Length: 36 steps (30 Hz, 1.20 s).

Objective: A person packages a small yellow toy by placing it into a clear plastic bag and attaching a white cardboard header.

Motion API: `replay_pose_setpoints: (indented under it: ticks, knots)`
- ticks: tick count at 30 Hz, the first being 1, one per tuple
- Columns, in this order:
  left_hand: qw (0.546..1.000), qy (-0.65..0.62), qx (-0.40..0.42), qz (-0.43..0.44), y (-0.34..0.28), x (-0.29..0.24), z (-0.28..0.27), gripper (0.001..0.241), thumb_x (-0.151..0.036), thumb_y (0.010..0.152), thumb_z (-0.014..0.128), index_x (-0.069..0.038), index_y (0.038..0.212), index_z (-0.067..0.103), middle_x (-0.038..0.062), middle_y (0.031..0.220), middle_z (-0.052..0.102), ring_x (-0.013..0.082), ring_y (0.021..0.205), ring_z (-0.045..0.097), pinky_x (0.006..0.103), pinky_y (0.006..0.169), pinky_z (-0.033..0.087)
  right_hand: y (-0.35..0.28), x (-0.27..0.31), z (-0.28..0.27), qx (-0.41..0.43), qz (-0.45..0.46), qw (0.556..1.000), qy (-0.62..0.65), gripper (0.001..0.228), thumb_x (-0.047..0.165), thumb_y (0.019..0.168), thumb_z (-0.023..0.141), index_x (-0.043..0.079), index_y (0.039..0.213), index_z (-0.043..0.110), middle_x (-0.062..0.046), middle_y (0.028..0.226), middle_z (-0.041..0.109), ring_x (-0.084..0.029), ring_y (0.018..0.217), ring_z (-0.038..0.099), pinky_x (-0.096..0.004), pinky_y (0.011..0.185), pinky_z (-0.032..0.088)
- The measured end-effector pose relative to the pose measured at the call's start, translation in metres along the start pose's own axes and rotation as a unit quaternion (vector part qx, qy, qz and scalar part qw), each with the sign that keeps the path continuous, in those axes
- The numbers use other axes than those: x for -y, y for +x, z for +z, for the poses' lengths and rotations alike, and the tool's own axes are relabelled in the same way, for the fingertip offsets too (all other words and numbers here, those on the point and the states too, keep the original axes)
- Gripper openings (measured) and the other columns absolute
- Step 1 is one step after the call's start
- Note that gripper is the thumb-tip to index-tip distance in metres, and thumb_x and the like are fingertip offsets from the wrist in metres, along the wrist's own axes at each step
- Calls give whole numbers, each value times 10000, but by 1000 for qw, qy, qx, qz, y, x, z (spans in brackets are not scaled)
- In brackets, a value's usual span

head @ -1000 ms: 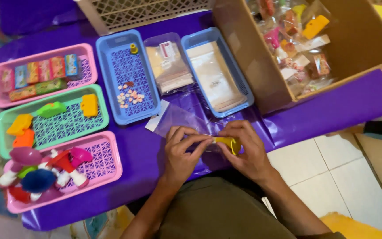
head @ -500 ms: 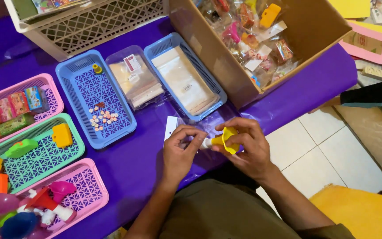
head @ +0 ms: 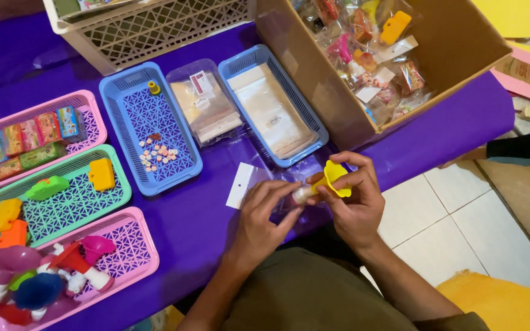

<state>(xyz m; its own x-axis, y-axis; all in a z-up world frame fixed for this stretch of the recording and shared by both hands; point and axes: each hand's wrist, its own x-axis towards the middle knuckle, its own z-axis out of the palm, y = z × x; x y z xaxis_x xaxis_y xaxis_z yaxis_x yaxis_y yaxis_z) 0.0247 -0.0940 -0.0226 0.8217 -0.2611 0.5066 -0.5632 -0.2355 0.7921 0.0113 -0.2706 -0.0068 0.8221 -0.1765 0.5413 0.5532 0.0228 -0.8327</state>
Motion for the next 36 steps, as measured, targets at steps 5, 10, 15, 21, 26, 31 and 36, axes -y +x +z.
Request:
replay_pose_setpoints:
  ticks: [5,10,15,21,26,31,36]
  knots:
    - [999,-8,-34,-5,-6,-3,-8,442,-33,802,801,-102,1232,724,76,1136,722,304,1047,716,428,919,537,-3,-6,10,-2,5,999,34,145,-64,885,729,-83,880,585,-299,1298,501,-432,1002,736,-374,622,697]
    - [998,-6,-59,-4,-16,-2,-12,445,3,808,775,-85,1240,723,94,1156,738,322,1053,724,434,915,540,0,-2,14,8,-39,997,-61,165,-36,783,852,-54,889,727,-264,1211,590,-397,1170,658,-404,879,611]
    - [997,-16,-76,2,-18,-9,-17,467,46,815,765,-22,1272,694,150,1156,741,365,1038,727,478,890,540,0,-6,12,20,-138,978,-154,163,1,764,895,6,899,805,-157,919,596,-364,933,631,-426,829,571]
    - [995,5,-96,23,-19,2,-11,502,54,845,748,9,1334,647,141,1172,734,348,1055,718,468,913,534,0,-6,13,34,-165,964,-208,145,61,774,898,72,901,827,-89,845,699,-383,916,693,-455,859,552]
    - [995,20,-91,26,-18,0,-12,641,-89,786,867,12,1368,619,150,1161,745,336,1030,725,474,899,536,-3,-18,9,-14,-116,984,-137,128,25,813,873,10,901,781,-128,845,668,-397,939,687,-450,840,569]
    - [993,43,-112,14,-23,10,-10,618,-130,803,868,-20,1364,632,94,1128,771,298,992,748,434,885,549,-5,-21,9,-1,-111,986,-122,127,0,824,863,-13,910,771,-147,853,659,-434,969,697,-470,853,578]
    - [992,38,-117,9,-26,11,-4,626,-83,796,857,-53,1381,637,96,1089,781,279,974,754,440,891,556,-9,-31,14,55,-147,982,-108,155,-39,766,879,-24,892,788,-181,863,703,-512,994,726,-537,855,603]
